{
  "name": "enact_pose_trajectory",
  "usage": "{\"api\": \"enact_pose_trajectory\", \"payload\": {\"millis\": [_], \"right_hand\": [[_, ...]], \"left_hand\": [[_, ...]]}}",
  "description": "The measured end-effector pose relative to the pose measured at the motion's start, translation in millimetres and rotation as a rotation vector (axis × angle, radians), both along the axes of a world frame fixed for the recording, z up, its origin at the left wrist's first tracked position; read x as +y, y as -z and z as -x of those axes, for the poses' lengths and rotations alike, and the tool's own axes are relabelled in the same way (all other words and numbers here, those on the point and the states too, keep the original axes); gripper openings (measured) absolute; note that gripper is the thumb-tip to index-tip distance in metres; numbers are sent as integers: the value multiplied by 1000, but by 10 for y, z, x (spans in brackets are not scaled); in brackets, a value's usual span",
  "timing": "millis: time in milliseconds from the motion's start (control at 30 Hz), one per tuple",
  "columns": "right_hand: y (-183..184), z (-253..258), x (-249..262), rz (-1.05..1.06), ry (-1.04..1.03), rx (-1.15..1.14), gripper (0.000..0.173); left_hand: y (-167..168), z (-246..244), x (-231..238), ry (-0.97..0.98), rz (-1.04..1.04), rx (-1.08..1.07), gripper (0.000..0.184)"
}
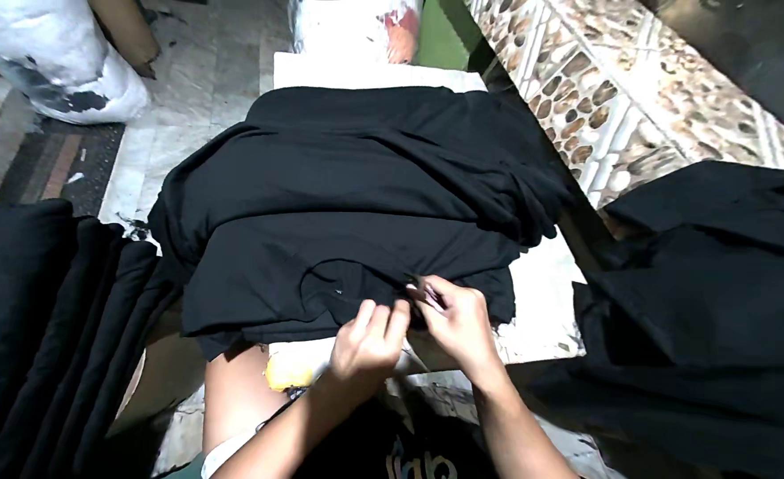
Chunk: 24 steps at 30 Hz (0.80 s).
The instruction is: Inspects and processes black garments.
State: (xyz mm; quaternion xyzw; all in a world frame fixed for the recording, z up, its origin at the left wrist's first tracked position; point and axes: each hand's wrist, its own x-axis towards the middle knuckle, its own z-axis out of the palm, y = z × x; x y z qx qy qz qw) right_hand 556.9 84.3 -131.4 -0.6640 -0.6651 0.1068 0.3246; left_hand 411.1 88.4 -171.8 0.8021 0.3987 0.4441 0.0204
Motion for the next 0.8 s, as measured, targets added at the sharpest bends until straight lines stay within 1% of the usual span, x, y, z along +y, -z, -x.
{"api": "enact_pose_trajectory", "payload": {"millis": [33,67,100,133,167,200,233,267,300,400,467,533,567,600,633,700,733,767,800], "right_hand": [[66,31,-9,-73,3,256,12],[108,92,-23,-98,16,571,11],[122,150,-33,-68,54,891,17],[109,183,-35,-5,95,1149,23],[91,181,-34,61,124,1325,26],[86,155,-39,111,133,1417,27],[94,129,-50,132,129,1440,27],[110,108,-65,134,117,1413,27],[120,94,-79,128,108,1375,27],[126,76,-99,116,98,1319,26],[141,82,-107,98,89,1292,25],[157,89,-118,92,88,1249,25],[158,91,-121,95,93,1237,25],[155,94,-120,97,99,1233,24],[145,101,-118,93,104,1228,24],[138,116,-121,67,94,1197,23],[142,117,-123,53,88,1166,23],[147,118,-123,40,85,1127,22],[156,116,-124,22,84,1083,22]], "left_hand": [[-29,51,10,-22,62,-59,16],[-66,96,6,-21,120,-102,17],[-103,134,-6,12,171,-137,17],[-140,169,-24,92,233,-184,17],[-161,207,-38,231,305,-264,19],[-155,246,-43,407,380,-366,22],[-144,280,-36,564,439,-461,24],[-137,302,-25,663,472,-531,26],[-140,315,-14,695,477,-572,27],[-179,331,26,630,408,-589,32],[-234,369,59,696,420,-619,35],[-273,375,72,791,476,-721,36],[-285,369,76,783,490,-733,35],[-293,352,81,703,470,-703,34],[-291,327,97,575,421,-629,32],[-258,263,160,320,303,-382,36],[-236,223,184,228,252,-251,37],[-214,177,197,158,197,-138,34],[-184,141,204,110,126,-55,25]]}}
